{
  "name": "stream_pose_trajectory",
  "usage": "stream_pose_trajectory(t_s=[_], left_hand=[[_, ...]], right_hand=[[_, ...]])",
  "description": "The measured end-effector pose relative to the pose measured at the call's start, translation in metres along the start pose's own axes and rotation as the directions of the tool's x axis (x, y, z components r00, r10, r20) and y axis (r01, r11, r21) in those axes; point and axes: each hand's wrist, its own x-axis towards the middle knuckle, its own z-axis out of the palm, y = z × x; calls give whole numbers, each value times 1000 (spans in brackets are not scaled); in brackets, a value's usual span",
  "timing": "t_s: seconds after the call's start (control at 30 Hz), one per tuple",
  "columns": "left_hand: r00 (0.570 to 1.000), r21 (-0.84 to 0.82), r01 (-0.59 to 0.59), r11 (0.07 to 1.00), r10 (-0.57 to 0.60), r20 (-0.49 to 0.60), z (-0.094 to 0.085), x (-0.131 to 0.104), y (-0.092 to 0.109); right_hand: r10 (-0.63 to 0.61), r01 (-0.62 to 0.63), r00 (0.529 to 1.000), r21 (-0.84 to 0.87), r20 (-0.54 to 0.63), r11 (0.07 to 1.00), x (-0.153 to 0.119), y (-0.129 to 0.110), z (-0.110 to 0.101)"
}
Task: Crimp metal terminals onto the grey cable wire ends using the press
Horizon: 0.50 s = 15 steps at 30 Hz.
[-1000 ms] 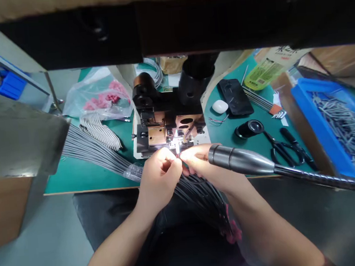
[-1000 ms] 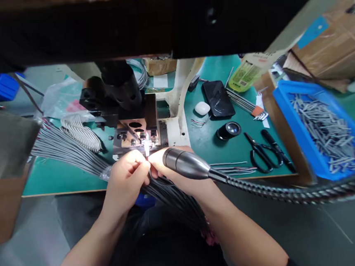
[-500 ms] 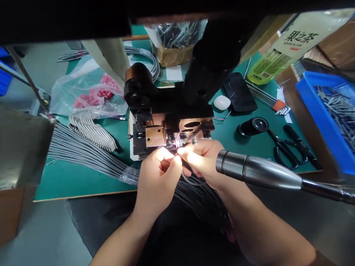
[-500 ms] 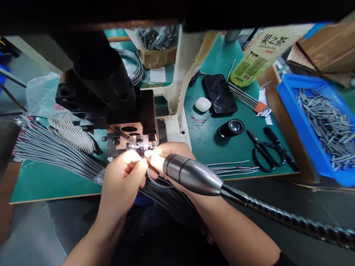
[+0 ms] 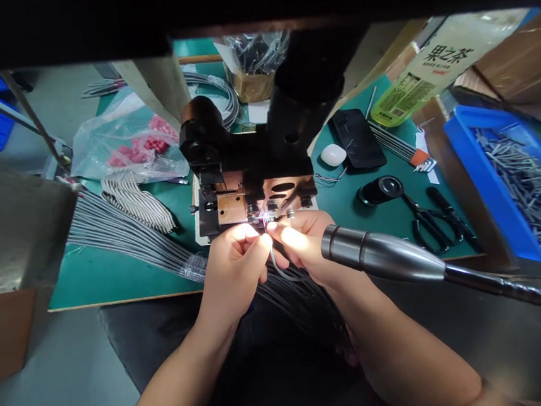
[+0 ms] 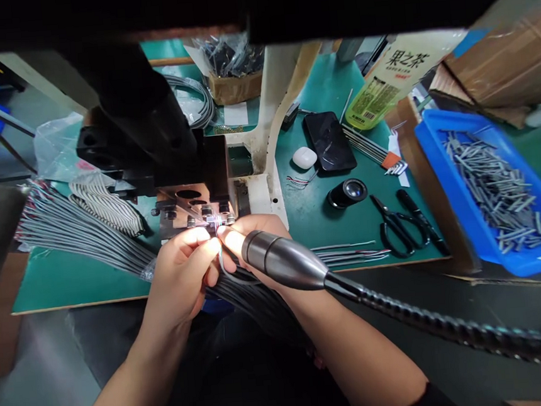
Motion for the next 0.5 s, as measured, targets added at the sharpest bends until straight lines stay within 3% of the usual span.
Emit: stream_pose_trajectory(t_s=[0.3,0.37,0.5], left_hand=[[999,-112,43,993,-42,7,4,5,0],[999,-124,42,991,-44,-8,5,5,2],[998,-121,53,991,-55,-11,5,4,3]], right_hand=[[-57,56,998,-99,-6,993,-2,0,-4],[-99,88,994,-232,-37,969,-6,-1,-7],[-245,108,954,-561,-175,821,-11,2,-15]])
